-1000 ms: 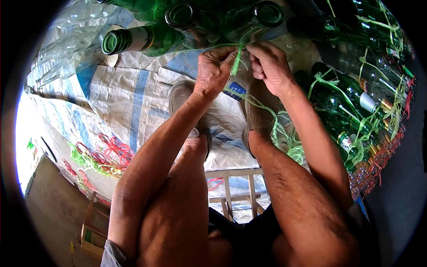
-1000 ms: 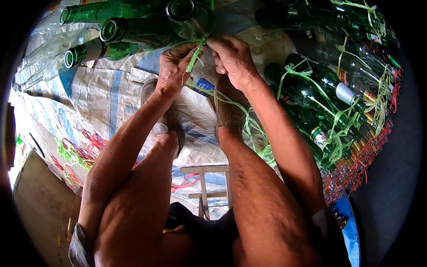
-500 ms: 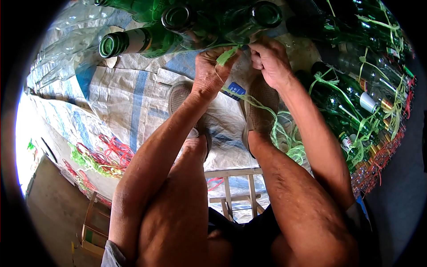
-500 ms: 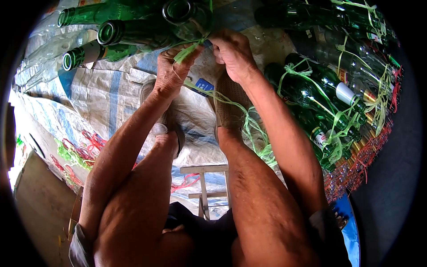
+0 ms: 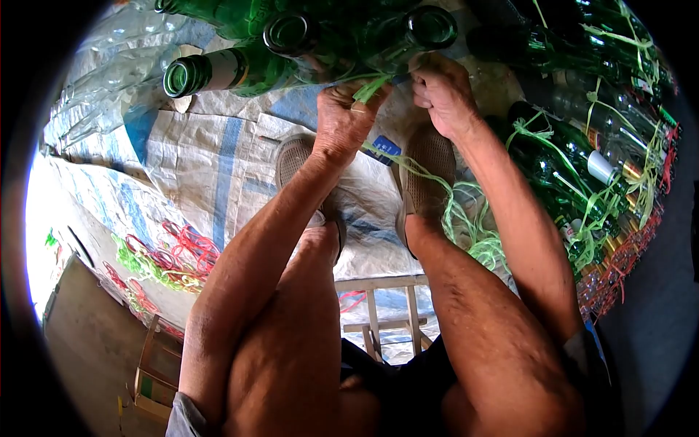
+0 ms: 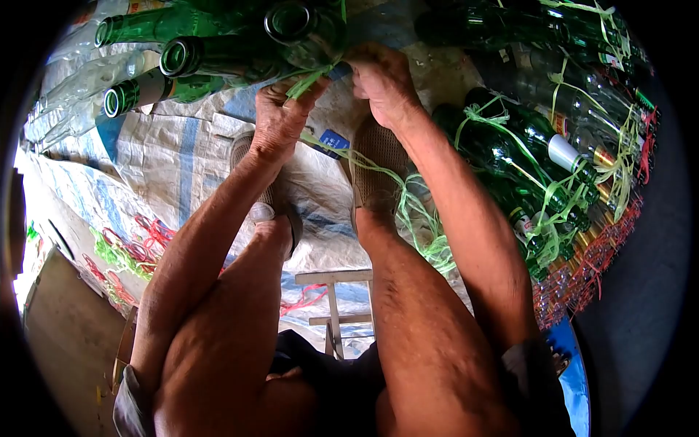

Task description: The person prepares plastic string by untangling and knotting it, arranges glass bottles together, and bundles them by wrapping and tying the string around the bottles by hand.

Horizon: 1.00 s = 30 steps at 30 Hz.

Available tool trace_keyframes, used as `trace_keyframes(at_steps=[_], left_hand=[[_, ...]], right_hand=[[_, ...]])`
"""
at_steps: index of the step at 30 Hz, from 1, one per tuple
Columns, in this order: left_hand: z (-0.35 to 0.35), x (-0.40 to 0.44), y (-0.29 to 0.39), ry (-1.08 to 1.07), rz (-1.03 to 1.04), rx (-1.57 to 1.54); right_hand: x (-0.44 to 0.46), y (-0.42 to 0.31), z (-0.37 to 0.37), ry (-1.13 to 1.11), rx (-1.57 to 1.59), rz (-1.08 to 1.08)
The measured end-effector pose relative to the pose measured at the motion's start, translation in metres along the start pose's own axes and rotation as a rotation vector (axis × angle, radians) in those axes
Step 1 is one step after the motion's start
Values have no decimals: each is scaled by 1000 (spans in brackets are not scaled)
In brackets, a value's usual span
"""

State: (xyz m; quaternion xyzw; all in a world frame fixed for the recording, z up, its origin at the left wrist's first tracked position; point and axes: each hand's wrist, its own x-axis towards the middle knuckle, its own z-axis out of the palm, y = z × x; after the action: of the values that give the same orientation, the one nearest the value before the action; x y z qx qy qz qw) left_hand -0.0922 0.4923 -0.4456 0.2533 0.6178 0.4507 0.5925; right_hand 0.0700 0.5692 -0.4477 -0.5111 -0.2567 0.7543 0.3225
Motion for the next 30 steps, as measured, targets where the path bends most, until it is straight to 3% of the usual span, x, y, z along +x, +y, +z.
trace_keyframes(at_steps=[15,16,23,27,30], left_hand=[[6,-5,6,63,-20,-27],[3,-6,8,35,-117,-28],[9,-15,12,26,-240,-98],[10,-27,16,-56,-275,-138],[10,-30,18,-109,-251,-132]], right_hand=[[3,-2,1,11,58,44],[2,0,2,14,71,46],[-2,12,-3,53,26,49],[-20,9,-2,-37,-5,227],[-37,6,13,-156,-84,177]])
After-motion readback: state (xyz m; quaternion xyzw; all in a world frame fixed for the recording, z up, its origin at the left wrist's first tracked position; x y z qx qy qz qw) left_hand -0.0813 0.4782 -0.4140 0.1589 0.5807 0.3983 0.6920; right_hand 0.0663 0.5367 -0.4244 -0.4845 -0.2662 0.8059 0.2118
